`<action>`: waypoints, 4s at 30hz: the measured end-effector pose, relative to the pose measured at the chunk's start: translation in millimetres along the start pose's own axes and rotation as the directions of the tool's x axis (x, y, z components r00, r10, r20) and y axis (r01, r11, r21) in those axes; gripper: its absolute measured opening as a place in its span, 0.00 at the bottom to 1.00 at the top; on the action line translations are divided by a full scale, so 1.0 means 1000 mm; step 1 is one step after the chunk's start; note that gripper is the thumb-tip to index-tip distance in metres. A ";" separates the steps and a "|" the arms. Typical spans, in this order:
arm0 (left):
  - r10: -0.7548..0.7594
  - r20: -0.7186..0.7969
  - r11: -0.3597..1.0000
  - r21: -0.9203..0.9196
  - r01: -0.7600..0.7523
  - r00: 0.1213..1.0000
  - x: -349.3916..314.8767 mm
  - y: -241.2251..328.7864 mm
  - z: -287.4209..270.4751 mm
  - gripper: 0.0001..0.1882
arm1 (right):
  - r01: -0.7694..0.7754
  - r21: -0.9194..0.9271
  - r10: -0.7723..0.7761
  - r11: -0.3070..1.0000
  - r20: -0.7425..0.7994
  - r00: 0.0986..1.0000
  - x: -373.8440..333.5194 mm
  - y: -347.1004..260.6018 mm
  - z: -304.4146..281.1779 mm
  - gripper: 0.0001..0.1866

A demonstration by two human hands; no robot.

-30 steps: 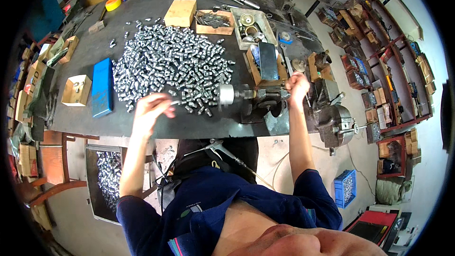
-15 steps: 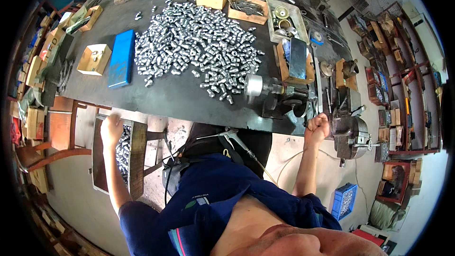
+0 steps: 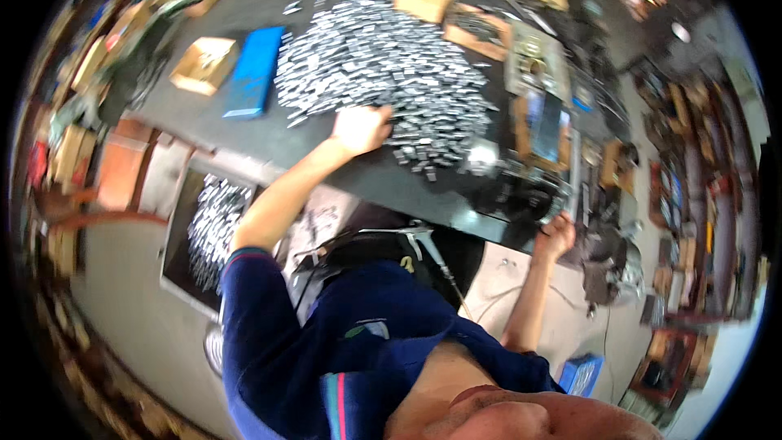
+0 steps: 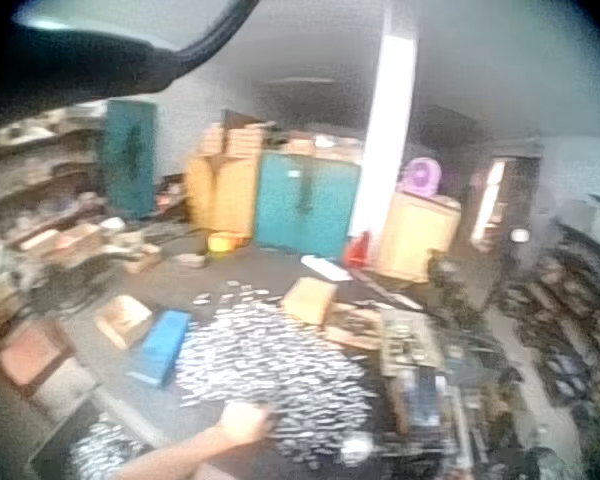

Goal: The person operates a bench-mounted lathe to machine small cylindrical metal parts. They pick up parts from a pile on the table, insert them into the lathe chuck, and use a hand tool to tighten the chuck. After machining, they remove the parts and place them back on the table.

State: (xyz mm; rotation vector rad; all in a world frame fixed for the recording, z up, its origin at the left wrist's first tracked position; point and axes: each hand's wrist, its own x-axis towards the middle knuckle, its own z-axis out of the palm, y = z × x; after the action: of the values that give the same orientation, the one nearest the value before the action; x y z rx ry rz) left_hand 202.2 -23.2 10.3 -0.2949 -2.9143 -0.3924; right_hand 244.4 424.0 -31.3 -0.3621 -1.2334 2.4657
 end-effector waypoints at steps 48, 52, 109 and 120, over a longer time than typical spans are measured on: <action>0.215 0.018 -0.006 -1.000 0.020 0.976 0.004 0.096 -0.040 0.06 | 0.023 -0.029 -0.019 0.999 0.140 0.990 0.066 -0.054 0.109 0.06; 0.220 0.012 -0.057 -0.998 0.025 0.975 0.005 0.099 -0.042 0.06 | 0.036 -0.106 -0.012 0.994 0.213 0.977 0.099 -0.007 0.053 0.08; 0.081 0.262 0.135 -0.959 0.249 0.962 -0.007 0.078 -0.049 0.18 | -0.067 -0.007 0.067 0.998 0.046 0.997 -0.008 -0.025 0.028 0.06; -0.605 0.164 0.357 -0.819 0.450 0.779 -0.139 -0.070 -0.068 0.17 | 0.219 -0.379 -0.197 0.899 0.096 0.976 0.085 -0.012 0.078 0.09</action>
State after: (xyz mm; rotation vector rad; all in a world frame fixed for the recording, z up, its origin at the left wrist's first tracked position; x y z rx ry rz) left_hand 331.9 -131.8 29.2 0.6094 -2.3094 -1.8214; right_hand 140.2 410.5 18.3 -0.2468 -1.6946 2.0568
